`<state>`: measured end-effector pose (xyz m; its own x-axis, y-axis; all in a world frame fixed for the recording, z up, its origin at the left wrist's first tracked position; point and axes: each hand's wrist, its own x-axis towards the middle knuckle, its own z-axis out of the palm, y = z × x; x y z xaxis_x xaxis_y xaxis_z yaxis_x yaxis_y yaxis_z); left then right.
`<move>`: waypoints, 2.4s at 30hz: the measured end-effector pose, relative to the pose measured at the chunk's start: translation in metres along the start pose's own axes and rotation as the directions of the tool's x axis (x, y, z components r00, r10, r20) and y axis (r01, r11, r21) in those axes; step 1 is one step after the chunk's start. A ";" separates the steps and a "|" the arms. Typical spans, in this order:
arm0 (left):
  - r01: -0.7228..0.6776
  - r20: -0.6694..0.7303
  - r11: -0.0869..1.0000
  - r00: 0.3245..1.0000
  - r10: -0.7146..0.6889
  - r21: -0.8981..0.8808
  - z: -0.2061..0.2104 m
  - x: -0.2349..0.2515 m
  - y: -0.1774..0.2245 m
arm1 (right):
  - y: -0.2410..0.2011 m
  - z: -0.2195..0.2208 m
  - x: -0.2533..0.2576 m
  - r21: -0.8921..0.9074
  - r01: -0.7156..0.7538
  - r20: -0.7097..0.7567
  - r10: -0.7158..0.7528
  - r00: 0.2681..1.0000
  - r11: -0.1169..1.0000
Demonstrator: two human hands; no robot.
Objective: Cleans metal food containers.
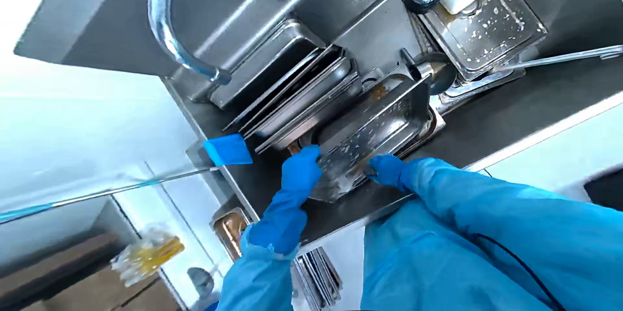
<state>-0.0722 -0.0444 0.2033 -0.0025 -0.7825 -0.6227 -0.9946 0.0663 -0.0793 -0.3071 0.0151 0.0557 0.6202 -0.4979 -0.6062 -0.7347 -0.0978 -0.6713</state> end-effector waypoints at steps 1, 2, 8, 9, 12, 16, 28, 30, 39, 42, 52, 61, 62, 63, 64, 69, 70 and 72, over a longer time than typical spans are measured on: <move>-0.007 -0.014 1.000 1.000 0.007 -0.003 0.004 0.010 -0.003 | 0.009 0.004 0.007 -0.021 -0.029 -0.023 0.028 0.999 0.999; 0.001 -0.019 1.000 1.000 -0.001 -0.016 0.009 0.018 -0.006 | 0.017 0.008 0.013 -0.044 -0.063 -0.045 0.061 0.997 0.997; 0.219 -0.094 0.967 0.968 -0.232 -0.132 0.028 0.044 -0.028 | 0.073 0.020 0.055 -0.067 -0.292 -0.190 0.276 0.942 0.954; 0.296 -0.101 0.942 0.944 -0.314 -0.160 0.031 0.044 -0.031 | 0.081 0.021 0.061 -0.067 -0.299 -0.201 0.281 0.938 0.952; 0.565 -0.042 0.759 0.793 -0.608 -0.324 0.058 0.042 -0.053 | 0.092 0.025 0.070 -0.097 -0.290 -0.176 0.271 0.946 0.952; 0.630 0.114 0.412 0.624 -0.773 -0.658 0.138 0.029 -0.055 | 0.095 0.034 0.066 -0.182 -0.214 -0.146 0.189 0.971 0.960; 0.346 -0.071 0.314 0.565 -0.822 -0.884 0.233 0.024 -0.033 | 0.035 0.043 0.079 -0.495 -0.228 -0.028 0.248 0.968 0.838; 0.351 -0.074 0.330 0.579 -0.812 -0.876 0.235 0.026 -0.034 | -0.030 0.087 0.099 -0.391 -0.079 0.049 0.107 0.993 0.917; 0.350 -0.049 0.337 0.626 -0.779 -0.874 0.233 0.027 -0.042 | 0.002 0.056 0.108 -0.372 -0.187 0.124 0.248 0.961 0.909; 0.353 -0.026 0.307 0.618 -0.786 -0.884 0.232 0.028 -0.042 | -0.047 0.091 0.117 -0.216 -0.319 0.084 0.343 0.935 0.923; 0.388 0.011 0.306 0.635 -0.772 -0.869 0.229 0.030 -0.048 | -0.109 0.120 0.140 0.321 -0.585 0.325 0.493 0.807 0.745; 0.332 -0.104 0.382 0.621 -0.776 -0.863 0.236 0.029 -0.050 | -0.004 0.055 0.109 -0.410 -0.529 -0.031 0.569 0.822 0.743; 0.335 -0.101 0.380 0.621 -0.777 -0.862 0.235 0.028 -0.049 | 0.003 0.049 0.106 -0.396 -0.573 -0.056 0.604 0.795 0.717; 0.333 -0.101 0.375 0.615 -0.782 -0.865 0.235 0.029 -0.049 | -0.007 0.050 0.107 -0.364 -0.602 -0.046 0.632 0.773 0.710; 0.332 -0.099 0.365 0.608 -0.788 -0.870 0.234 0.031 -0.048 | -0.031 0.057 0.112 -0.312 -0.610 0.003 0.643 0.766 0.728; 0.379 -0.054 0.361 0.623 -0.781 -0.852 0.231 0.028 -0.053 | -0.135 0.107 0.139 -0.027 -0.497 0.332 0.477 0.814 0.867; 0.380 -0.055 0.368 0.628 -0.776 -0.848 0.231 0.030 -0.056 | -0.120 0.102 0.141 -0.064 -0.469 0.309 0.464 0.830 0.881; 0.394 -0.042 0.377 0.643 -0.765 -0.838 0.232 0.027 -0.059 | -0.071 0.083 0.130 -0.188 -0.490 0.213 0.523 0.826 0.851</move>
<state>0.0103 0.0740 0.0109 0.7549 -0.5795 -0.3071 -0.4624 -0.8024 0.3774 -0.1518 0.0286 -0.0107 0.1863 -0.2790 -0.9420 -0.9811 -0.0012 -0.1936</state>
